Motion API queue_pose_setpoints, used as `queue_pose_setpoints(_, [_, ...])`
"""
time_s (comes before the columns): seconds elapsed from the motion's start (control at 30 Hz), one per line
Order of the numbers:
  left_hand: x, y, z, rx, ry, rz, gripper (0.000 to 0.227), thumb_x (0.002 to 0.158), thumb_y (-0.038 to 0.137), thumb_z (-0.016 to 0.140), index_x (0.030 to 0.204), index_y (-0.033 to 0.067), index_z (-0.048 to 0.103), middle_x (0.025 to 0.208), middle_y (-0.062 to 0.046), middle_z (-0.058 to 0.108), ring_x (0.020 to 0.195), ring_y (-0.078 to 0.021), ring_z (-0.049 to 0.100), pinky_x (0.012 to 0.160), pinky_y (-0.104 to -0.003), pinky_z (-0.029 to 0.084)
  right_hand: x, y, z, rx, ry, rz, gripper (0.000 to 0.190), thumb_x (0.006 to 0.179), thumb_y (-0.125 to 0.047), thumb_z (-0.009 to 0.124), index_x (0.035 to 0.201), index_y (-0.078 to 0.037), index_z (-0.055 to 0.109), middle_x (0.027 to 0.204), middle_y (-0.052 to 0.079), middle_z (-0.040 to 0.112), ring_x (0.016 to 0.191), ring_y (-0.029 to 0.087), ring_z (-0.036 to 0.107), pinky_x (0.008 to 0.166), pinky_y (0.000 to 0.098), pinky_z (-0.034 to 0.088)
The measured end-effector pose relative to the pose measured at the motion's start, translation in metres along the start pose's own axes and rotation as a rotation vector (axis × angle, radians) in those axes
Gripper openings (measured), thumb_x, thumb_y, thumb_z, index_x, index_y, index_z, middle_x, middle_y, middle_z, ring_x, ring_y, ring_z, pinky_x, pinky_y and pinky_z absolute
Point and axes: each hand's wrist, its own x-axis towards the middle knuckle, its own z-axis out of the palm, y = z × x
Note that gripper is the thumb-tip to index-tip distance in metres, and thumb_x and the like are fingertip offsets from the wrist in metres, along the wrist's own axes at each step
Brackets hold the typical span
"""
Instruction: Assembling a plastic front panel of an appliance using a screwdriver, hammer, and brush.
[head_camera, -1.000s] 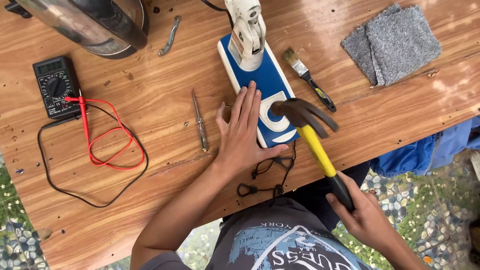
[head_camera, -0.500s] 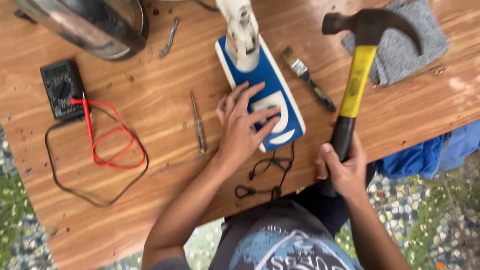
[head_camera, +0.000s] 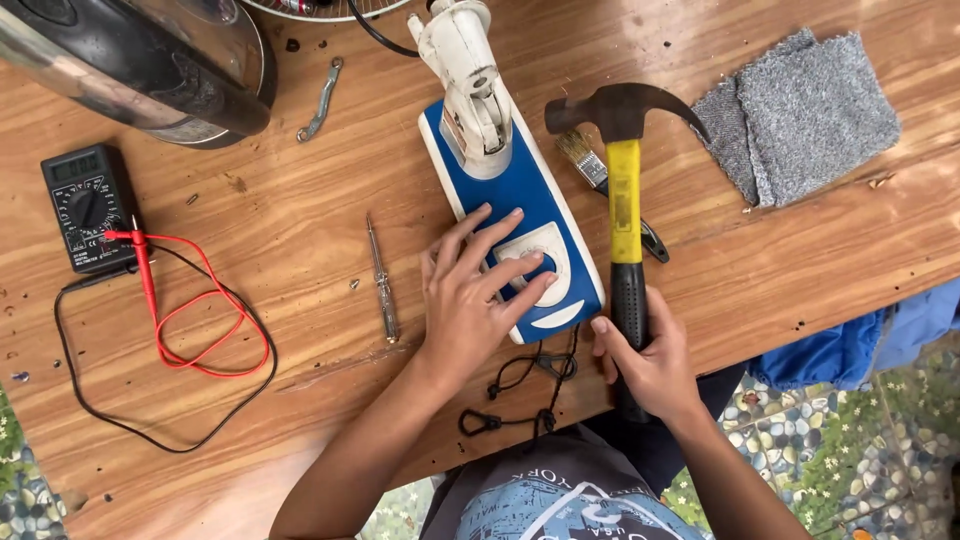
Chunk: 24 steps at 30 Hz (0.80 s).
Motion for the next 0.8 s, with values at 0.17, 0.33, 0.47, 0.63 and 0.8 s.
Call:
queue_pose_setpoints(0.17, [0.001, -0.002, 0.002, -0.018, 0.013, 0.017, 0.012, 0.088, 0.037, 0.082, 0.094, 0.0276, 0.081, 0.129, 0.001, 0.07, 0.132, -0.0275, 0.058, 0.093, -0.046, 0.037, 0.002, -0.003, 0.001, -0.019, -0.002, -0.034, 0.036, 0.091, 0.004, 0.064, 0.125, 0.007, 0.057, 0.053, 0.015, 0.066, 0.029, 0.019, 0.06, 0.032, 0.0307, 0.052])
queue_pose_setpoints(0.33, [0.001, -0.008, 0.004, 0.001, 0.051, 0.043, 0.028, 0.087, 0.042, 0.081, 0.11, 0.027, 0.078, 0.128, 0.002, 0.072, 0.131, -0.0263, 0.059, 0.097, -0.045, 0.038, 0.004, -0.009, 0.004, 0.001, 0.001, -0.062, 0.038, 0.092, 0.005, 0.06, 0.13, 0.008, 0.055, 0.054, 0.014, 0.065, 0.03, 0.019, 0.059, 0.032, 0.0311, 0.052])
queue_pose_setpoints(0.47, [0.0, -0.009, 0.006, -0.027, 0.089, 0.065, 0.028, 0.086, 0.041, 0.082, 0.105, 0.0216, 0.076, 0.126, 0.0, 0.073, 0.129, -0.0272, 0.06, 0.101, -0.048, 0.036, 0.001, -0.004, 0.0, 0.043, 0.015, -0.133, 0.041, 0.094, 0.005, 0.056, 0.134, 0.008, 0.051, 0.055, 0.012, 0.063, 0.031, 0.017, 0.058, 0.033, 0.0295, 0.051])
queue_pose_setpoints(0.63, [-0.004, -0.009, 0.004, -0.047, 0.096, 0.098, 0.018, 0.088, 0.037, 0.08, 0.098, 0.0219, 0.079, 0.128, -0.002, 0.072, 0.13, -0.0301, 0.059, 0.103, -0.053, 0.034, -0.01, 0.002, -0.002, 0.038, 0.029, -0.215, 0.041, 0.098, 0.002, 0.051, 0.138, 0.008, 0.047, 0.06, 0.013, 0.061, 0.033, 0.017, 0.059, 0.034, 0.0292, 0.051])
queue_pose_setpoints(0.8, [-0.007, -0.012, 0.004, -0.108, 0.086, 0.104, 0.015, 0.089, 0.033, 0.079, 0.098, 0.0212, 0.081, 0.13, -0.004, 0.07, 0.132, -0.033, 0.056, 0.103, -0.057, 0.031, -0.027, 0.007, -0.006, 0.109, 0.067, -0.373, 0.048, 0.098, 0.0, 0.05, 0.143, 0.011, 0.039, 0.048, 0.009, 0.056, 0.031, 0.015, 0.056, 0.037, 0.0254, 0.049])
